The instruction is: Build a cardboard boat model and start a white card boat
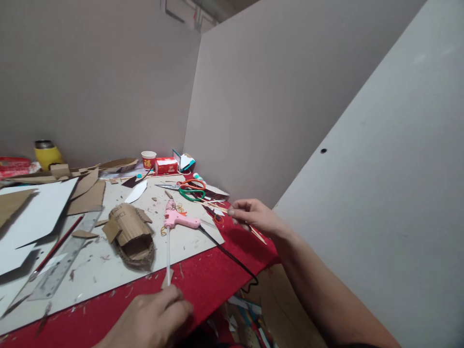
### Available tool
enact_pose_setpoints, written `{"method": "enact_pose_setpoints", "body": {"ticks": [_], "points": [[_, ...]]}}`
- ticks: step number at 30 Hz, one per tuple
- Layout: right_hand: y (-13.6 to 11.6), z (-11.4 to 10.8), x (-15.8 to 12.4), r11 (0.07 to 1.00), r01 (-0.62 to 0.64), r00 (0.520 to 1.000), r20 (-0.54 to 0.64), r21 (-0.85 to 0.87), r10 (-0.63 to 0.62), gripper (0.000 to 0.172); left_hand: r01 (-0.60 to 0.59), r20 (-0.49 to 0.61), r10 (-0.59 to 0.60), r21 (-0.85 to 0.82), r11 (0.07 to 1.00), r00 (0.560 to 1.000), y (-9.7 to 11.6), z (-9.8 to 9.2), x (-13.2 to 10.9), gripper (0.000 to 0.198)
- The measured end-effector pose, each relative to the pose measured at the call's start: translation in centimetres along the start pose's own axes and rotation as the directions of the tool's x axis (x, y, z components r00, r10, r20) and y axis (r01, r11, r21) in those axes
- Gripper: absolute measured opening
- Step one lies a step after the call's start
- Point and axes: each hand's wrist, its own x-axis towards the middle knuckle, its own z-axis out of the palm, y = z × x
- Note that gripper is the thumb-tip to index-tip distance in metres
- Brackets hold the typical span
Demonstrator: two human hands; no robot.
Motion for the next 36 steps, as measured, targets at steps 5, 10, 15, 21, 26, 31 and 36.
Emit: {"method": "enact_pose_setpoints", "body": {"ticks": [5, 10, 15, 21, 26, 31, 36], "points": [[0.0, 1.6, 1.4, 0.972, 0.014, 1.0, 0.016, 0.235, -0.018, 0.023, 0.165, -0.062, -0.172, -0.103, 0.981, 0.983, -1.2, 0.5, 0.3, 0.022], [2.5, 1.0, 4.9, 0.959, -0.06, 0.981, -0.163, 0.277, 0.108, 0.005, 0.246, -0.028, -0.25, -0.099, 0.964, 0.968, -1.7, 0.6, 0.1, 0.018], [4.8, 0.2, 6.2, 0.935, -0.091, 0.969, -0.186, 0.342, 0.162, 0.007, 0.251, 0.026, -0.249, -0.112, 0.962, 0.968, -1.7, 0.6, 0.1, 0.018], [4.9, 0.1, 5.7, 0.91, -0.028, 0.966, -0.224, 0.414, 0.131, 0.014, 0.282, 0.017, -0.283, -0.16, 0.946, 0.959, -1.7, 0.7, 0.2, 0.018], [1.1, 2.5, 1.5, 0.901, 0.034, 0.995, -0.1, 0.432, 0.01, 0.025, 0.478, 0.023, -0.504, -0.355, 0.803, 0.864, -1.3, 0.3, 0.7, 0.017], [-2.4, 7.5, -3.8, 0.898, 0.053, 0.907, 0.356, 0.436, -0.226, 0.03, 0.62, 0.174, -0.737, -0.682, 0.388, 0.653, -1.1, 0.1, 1.3, 0.027], [-3.3, 11.0, -5.0, 0.863, 0.034, 0.867, 0.414, 0.505, -0.277, 0.03, 0.52, 0.167, -0.729, -0.803, 0.29, 0.664, -1.0, -0.1, 1.4, 0.036]]}}
